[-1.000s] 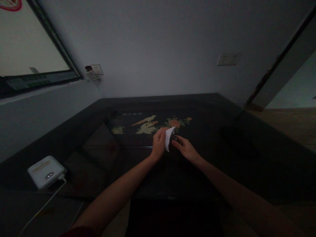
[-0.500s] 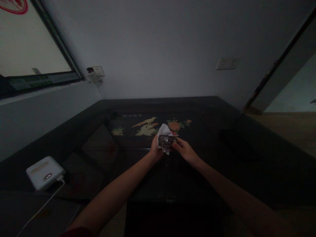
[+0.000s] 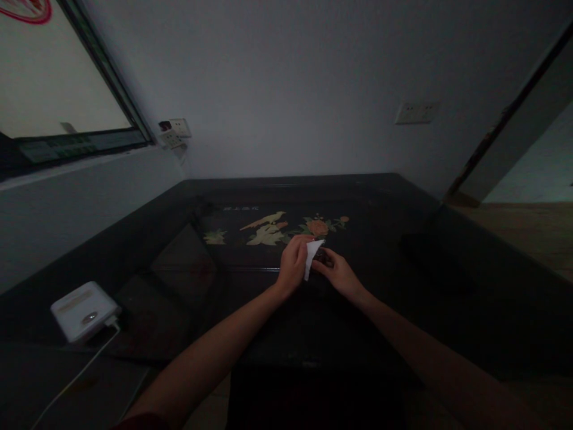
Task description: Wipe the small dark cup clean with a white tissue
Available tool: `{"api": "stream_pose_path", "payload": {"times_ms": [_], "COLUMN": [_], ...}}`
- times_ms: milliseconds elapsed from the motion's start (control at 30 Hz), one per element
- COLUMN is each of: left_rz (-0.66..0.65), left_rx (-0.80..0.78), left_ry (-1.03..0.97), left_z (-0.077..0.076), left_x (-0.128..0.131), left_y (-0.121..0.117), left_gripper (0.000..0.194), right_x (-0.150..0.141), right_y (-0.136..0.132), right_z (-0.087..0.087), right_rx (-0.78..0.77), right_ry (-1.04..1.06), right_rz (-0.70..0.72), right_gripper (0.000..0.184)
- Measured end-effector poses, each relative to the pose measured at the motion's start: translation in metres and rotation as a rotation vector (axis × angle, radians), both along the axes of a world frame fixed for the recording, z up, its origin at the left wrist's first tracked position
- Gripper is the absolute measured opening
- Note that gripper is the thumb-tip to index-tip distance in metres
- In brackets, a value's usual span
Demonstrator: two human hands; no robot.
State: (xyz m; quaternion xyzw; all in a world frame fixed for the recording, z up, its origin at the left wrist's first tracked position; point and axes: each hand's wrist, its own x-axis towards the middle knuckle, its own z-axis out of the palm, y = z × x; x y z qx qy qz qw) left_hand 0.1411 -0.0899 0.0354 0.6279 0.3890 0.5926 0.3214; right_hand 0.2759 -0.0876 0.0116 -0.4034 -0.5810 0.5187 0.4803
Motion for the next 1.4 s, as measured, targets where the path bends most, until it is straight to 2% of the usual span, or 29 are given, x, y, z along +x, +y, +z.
{"api": "stream_pose_path", "payload": {"times_ms": [100,200,400,533,700,767,900,1000,1100,1167,1267,1400], "left_rz": [-0.018,-0.084,-0.362,-0.433,-0.313,-0.211,-0.028,0.004,-0.020,-0.021,-0.066,-0.293], "left_rx": [-0.070,-0.228,-0.641,-0.689,-0.601,-0.509,-0.199,0.010,0.087,0.014,-0.218,-0.547], "left_ry": [-0.054,-0.269,-0.716,-0.799,-0.742,-0.610,-0.220,0.003,0.071,-0.002,-0.225,-0.586], "left_z": [-0.002,-0.006,-0.003,0.002,-0.005,-0.009,-0.007,-0.001,0.002,0.000,-0.006,-0.006], "left_x": [-0.002,-0.003,0.002,0.004,0.004,0.003,0.000,-0.001,-0.003,-0.004,-0.003,0.002], "left_y": [0.007,0.016,0.020,0.016,0.018,0.017,0.008,0.000,-0.001,0.004,0.015,0.020], "left_gripper": [0.026,0.026,0.034,0.037,0.033,0.032,0.032,0.032,0.032,0.031,0.030,0.035], "right_x": [0.000,0.000,0.001,0.000,-0.001,0.000,0.000,0.000,0.000,0.000,0.002,0.002], "right_y": [-0.001,-0.002,-0.004,-0.005,-0.004,-0.003,-0.001,0.000,-0.002,-0.003,-0.006,-0.006], "right_z": [0.002,0.006,0.012,0.013,0.013,0.012,0.007,0.005,0.007,0.009,0.011,0.011], "right_rx": [-0.048,-0.100,-0.100,-0.089,-0.119,-0.131,-0.104,-0.078,-0.076,-0.098,-0.122,-0.107], "right_ry": [0.013,0.044,0.111,0.156,0.144,0.124,0.083,0.066,0.045,0.041,0.063,0.124], "right_rz": [0.021,0.040,0.104,0.130,0.115,0.080,-0.008,-0.027,-0.015,-0.004,0.009,0.060], "right_gripper": [0.043,0.046,0.050,0.051,0.048,0.047,0.045,0.043,0.042,0.041,0.043,0.044]}}
